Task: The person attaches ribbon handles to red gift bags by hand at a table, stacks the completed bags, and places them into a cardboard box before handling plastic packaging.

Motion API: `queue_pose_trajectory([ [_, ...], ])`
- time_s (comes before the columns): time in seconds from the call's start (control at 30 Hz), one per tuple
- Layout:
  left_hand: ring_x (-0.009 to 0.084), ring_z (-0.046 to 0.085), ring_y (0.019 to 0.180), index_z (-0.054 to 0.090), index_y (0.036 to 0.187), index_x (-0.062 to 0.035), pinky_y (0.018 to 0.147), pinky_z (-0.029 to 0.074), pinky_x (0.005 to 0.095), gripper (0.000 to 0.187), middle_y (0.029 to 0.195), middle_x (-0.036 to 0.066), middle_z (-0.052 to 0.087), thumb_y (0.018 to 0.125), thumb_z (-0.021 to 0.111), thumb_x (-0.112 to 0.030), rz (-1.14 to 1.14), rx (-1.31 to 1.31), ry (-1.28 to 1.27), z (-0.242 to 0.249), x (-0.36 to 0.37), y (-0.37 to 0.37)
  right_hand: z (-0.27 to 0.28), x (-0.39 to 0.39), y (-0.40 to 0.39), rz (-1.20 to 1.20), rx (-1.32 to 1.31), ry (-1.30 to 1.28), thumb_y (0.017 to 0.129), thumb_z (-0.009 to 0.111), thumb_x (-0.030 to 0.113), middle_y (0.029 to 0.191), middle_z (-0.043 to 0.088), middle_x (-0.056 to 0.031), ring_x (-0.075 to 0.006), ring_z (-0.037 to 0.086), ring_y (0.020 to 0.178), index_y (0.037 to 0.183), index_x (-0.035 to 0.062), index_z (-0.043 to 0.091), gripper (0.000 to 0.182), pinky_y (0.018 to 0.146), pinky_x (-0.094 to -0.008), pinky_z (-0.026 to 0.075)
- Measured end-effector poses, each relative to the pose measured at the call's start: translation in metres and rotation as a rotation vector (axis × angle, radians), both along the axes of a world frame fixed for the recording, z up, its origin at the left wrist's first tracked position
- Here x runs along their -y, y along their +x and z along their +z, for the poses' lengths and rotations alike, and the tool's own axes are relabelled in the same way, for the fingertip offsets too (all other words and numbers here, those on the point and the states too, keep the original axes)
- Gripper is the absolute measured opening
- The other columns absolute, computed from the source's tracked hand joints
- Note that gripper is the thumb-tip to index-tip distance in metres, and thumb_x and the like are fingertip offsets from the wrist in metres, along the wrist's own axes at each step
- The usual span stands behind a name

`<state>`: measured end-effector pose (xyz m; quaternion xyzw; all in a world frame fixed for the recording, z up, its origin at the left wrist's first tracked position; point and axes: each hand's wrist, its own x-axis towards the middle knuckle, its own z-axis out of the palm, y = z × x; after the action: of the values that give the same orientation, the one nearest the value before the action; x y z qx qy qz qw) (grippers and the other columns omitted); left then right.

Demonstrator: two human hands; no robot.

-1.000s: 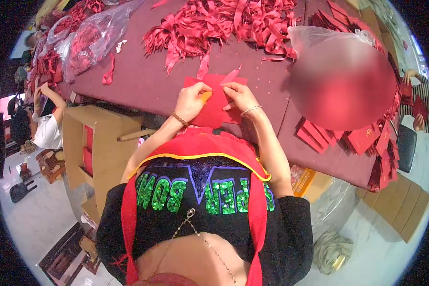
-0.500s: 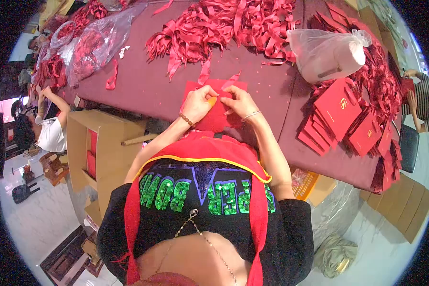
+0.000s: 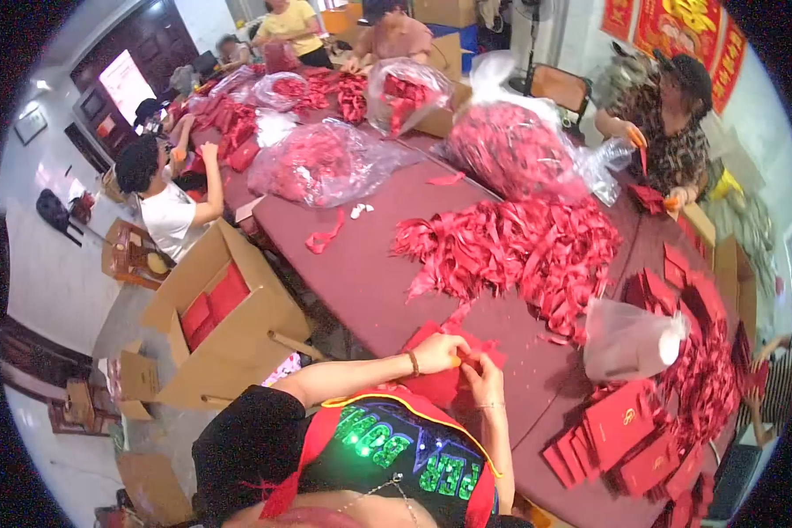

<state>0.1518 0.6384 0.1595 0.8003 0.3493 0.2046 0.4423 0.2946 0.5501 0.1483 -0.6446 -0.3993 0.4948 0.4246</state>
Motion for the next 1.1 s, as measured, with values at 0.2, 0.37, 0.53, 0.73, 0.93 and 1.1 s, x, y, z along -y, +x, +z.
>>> queue_pose_trajectory([
  [0.2, 0.0097, 0.05, 0.045, 0.062, 0.09, -0.0017, 0.041, 0.038, 0.028, 0.023, 0.055, 0.003, 0.055, 0.069, 0.054, -0.005, 0.0, -0.03, -0.404, 0.016, -0.005, -0.002, -0.011, 0.0, -0.003, -0.037, 0.136, 0.087, 0.078, 0.06, 0.009, 0.072, 0.061, -0.0069, -0.0114, 0.058, 0.064, 0.092, 0.0016, 0.059, 0.015, 0.058, -0.0264, 0.047],
  [0.37, 0.0287, 0.062, 0.07, 0.062, 0.088, -0.0016, 0.061, 0.047, 0.039, 0.024, 0.074, 0.017, 0.063, 0.066, 0.056, -0.007, 0.055, -0.111, -0.129, 0.032, 0.006, -0.002, -0.006, 0.001, -0.006, -0.025, 0.214, 0.138, 0.078, 0.061, 0.011, 0.072, 0.062, -0.0084, -0.013, 0.059, 0.066, 0.091, 0.001, 0.06, 0.016, 0.061, -0.0271, 0.047],
  [0.53, 0.0323, 0.062, 0.079, 0.062, 0.085, -0.0037, 0.069, 0.047, 0.0425, 0.019, 0.08, 0.018, 0.064, 0.068, 0.056, -0.011, 0.057, -0.098, -0.106, 0.027, 0.01, -0.002, 0.013, 0.004, -0.008, -0.008, 0.276, 0.127, 0.079, 0.06, 0.006, 0.074, 0.063, -0.0055, -0.0087, 0.058, 0.067, 0.095, 0.0005, 0.06, 0.017, 0.058, -0.024, 0.048],
  [0.73, 0.0367, 0.06, 0.071, 0.058, 0.084, -0.0044, 0.062, 0.046, 0.0464, 0.014, 0.075, 0.019, 0.062, 0.071, 0.053, -0.008, 0.005, -0.186, 0.06, 0.027, 0.012, -0.004, 0.015, 0.004, -0.011, 0.035, 0.391, 0.203, 0.075, 0.062, 0.009, 0.076, 0.063, -0.0144, -0.023, 0.063, 0.07, 0.089, -0.0005, 0.06, 0.017, 0.063, -0.0317, 0.049],
  [0.93, 0.0286, 0.063, 0.068, 0.055, 0.101, -0.003, 0.062, 0.049, 0.0379, 0.024, 0.072, 0.016, 0.063, 0.079, 0.053, -0.011, -0.094, 0.009, -0.156, 0.047, 0.014, -0.018, -0.001, 0.01, -0.006, 0.025, 0.33, 0.211, 0.077, 0.061, 0.007, 0.079, 0.063, -0.0118, -0.0166, 0.062, 0.072, 0.094, -0.0012, 0.058, 0.019, 0.062, -0.0279, 0.049],
  [1.1, 0.0261, 0.063, 0.062, 0.056, 0.099, -0.0028, 0.056, 0.048, 0.0367, 0.024, 0.07, 0.013, 0.063, 0.078, 0.058, -0.014, -0.165, 0.036, -0.012, 0.012, 0.004, -0.022, 0.008, 0.009, -0.011, -0.006, 0.166, 0.179, 0.08, 0.059, 0.006, 0.08, 0.064, -0.0067, -0.0094, 0.059, 0.072, 0.096, 0.0002, 0.058, 0.018, 0.059, -0.0241, 0.049],
])
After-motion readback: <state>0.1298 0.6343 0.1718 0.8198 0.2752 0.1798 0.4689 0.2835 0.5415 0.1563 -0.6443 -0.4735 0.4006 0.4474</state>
